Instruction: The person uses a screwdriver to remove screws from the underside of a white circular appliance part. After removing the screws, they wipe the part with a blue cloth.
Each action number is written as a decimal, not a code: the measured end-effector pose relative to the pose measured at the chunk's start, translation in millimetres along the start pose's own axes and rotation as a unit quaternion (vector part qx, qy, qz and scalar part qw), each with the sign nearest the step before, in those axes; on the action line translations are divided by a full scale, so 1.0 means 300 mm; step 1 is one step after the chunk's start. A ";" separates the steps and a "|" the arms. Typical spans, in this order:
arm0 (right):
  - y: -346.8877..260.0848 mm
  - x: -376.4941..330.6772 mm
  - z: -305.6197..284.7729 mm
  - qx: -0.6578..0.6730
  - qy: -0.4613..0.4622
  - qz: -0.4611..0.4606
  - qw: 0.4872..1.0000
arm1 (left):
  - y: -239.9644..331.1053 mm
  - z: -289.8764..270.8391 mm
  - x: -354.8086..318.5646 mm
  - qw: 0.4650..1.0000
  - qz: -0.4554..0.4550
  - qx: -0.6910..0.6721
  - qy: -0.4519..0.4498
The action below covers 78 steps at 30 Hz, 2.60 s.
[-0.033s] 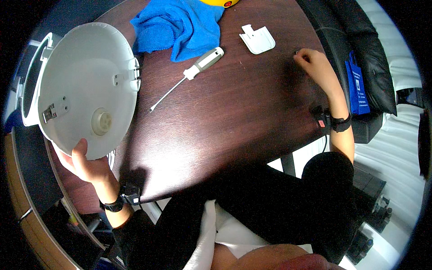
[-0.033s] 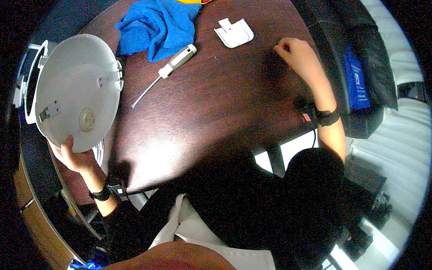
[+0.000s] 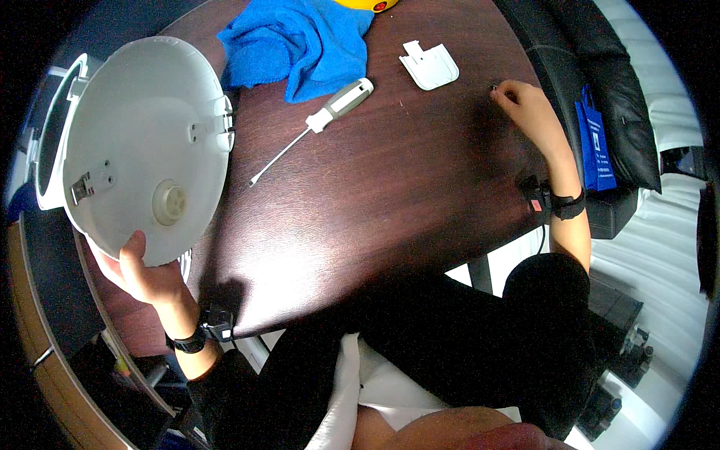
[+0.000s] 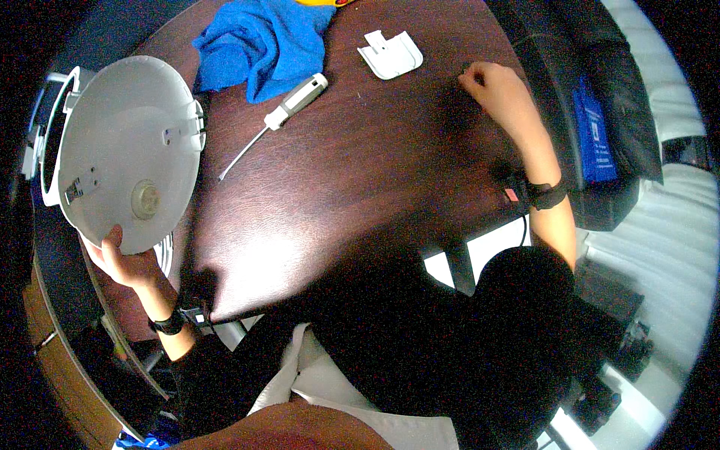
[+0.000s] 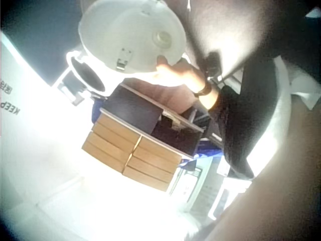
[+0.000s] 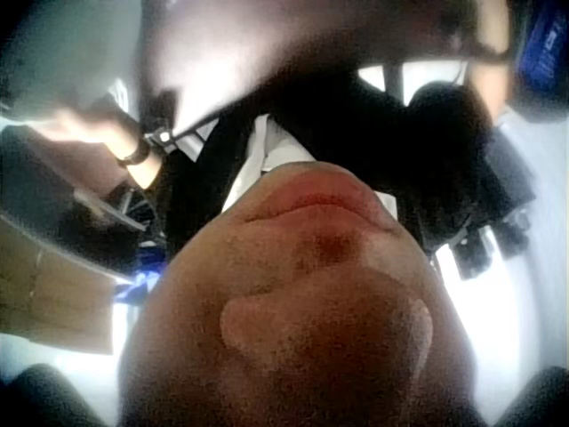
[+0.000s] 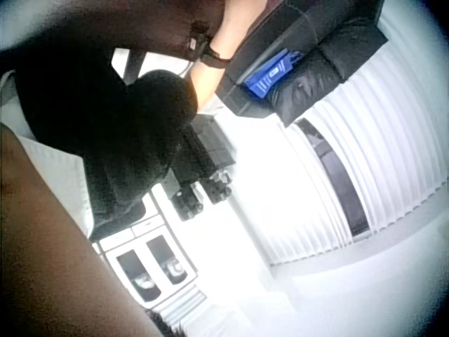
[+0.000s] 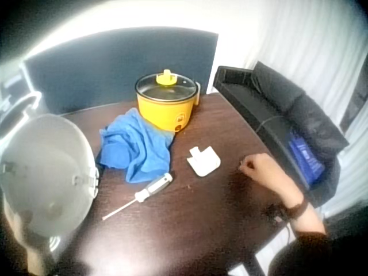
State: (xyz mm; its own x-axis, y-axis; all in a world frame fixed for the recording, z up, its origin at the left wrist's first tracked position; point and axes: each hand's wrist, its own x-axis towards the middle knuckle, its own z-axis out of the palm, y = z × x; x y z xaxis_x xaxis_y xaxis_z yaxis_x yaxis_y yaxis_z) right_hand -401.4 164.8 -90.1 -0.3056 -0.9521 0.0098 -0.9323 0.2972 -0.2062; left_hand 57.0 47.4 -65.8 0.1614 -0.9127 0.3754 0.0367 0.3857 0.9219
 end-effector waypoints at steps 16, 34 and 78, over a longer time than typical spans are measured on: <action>-0.218 0.007 -0.100 0.103 0.036 -0.090 0.990 | 0.014 -0.011 0.007 0.997 0.040 0.061 0.003; -0.675 0.149 0.052 0.540 -0.118 -0.185 0.813 | 0.044 0.044 -0.032 0.973 -0.145 -0.177 -0.042; -0.903 0.203 -0.266 0.399 -0.129 -0.290 0.860 | -0.029 0.009 -0.024 0.894 -0.275 -0.234 -0.264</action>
State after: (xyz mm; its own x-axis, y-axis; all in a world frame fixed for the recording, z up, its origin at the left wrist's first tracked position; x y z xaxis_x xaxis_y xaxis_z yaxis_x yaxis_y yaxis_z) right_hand -182.8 32.2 44.4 0.3149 -0.9387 0.1406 -0.4519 -0.2786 -0.8474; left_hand 52.7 50.2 -76.4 -0.4913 -0.8709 -0.0152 0.3968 -0.2393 0.8861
